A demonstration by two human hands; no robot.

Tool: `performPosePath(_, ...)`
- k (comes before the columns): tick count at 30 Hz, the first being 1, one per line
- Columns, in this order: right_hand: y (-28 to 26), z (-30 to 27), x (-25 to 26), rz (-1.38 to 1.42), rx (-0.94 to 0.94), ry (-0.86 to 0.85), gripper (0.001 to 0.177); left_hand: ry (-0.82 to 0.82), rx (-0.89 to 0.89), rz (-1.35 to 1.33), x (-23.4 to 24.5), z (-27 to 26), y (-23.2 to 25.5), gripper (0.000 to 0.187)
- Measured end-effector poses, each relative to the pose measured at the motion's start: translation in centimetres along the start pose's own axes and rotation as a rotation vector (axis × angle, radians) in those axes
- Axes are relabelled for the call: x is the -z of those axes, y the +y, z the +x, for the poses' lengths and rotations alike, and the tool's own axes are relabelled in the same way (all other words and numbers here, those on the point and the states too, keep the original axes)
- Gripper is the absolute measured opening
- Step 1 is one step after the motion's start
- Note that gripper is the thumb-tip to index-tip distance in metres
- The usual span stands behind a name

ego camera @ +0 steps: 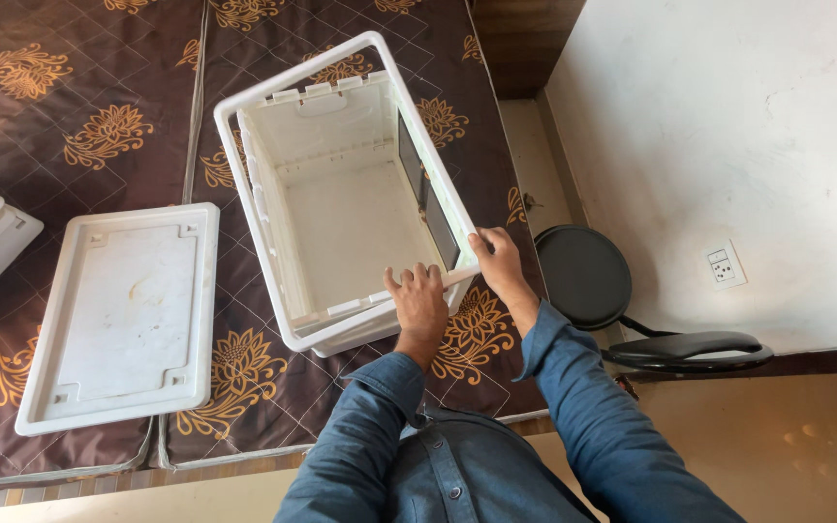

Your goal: The person unfolds a collapsed white plastic storage box on a bed, expands its sides into a rectangular shape, and secures the lid. The person then flips the box over to show the front with a mesh window and handle.

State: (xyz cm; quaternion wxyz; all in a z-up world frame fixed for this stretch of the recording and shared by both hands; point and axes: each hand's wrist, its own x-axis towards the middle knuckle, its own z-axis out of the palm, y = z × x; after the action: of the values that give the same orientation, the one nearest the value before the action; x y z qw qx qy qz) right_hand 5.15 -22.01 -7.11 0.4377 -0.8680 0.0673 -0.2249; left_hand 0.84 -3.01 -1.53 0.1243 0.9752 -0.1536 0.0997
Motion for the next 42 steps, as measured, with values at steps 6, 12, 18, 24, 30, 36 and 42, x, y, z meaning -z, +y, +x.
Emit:
performPosePath(6,-2.0,0.6,-1.0,-0.091,-0.229,-0.017,0.037,-0.005,-0.022,-0.022,0.4,-0.1,0.0,0.024)
performPosePath(12,-3.7,1.5,1.3,-0.125,-0.288,-0.15,0.042,-0.02,-0.031,-0.008,0.3,0.2,-0.1,0.022)
performPosePath(18,-5.8,2.8,3.3,-0.063,-0.509,-0.326,0.044,-0.012,-0.043,-0.01,0.2,0.0,0.0,0.024)
performPosePath(24,-6.5,2.6,2.7,-0.076,-0.52,-0.278,0.039,0.042,-0.277,-0.037,0.7,0.4,-2.0,0.027)
performPosePath(30,-6.0,2.4,2.0,-0.02,-0.504,-0.23,0.038,0.092,-0.402,-0.035,0.3,1.1,-3.0,0.031)
performPosePath(36,-4.4,1.4,1.7,0.088,-0.467,-0.228,0.038,0.101,-0.413,-0.019,-0.6,0.7,-3.3,0.026)
performPosePath(42,-2.5,0.8,0.7,0.181,-0.512,-0.203,0.038,0.116,-0.415,-0.061,-0.9,0.4,-3.4,0.023)
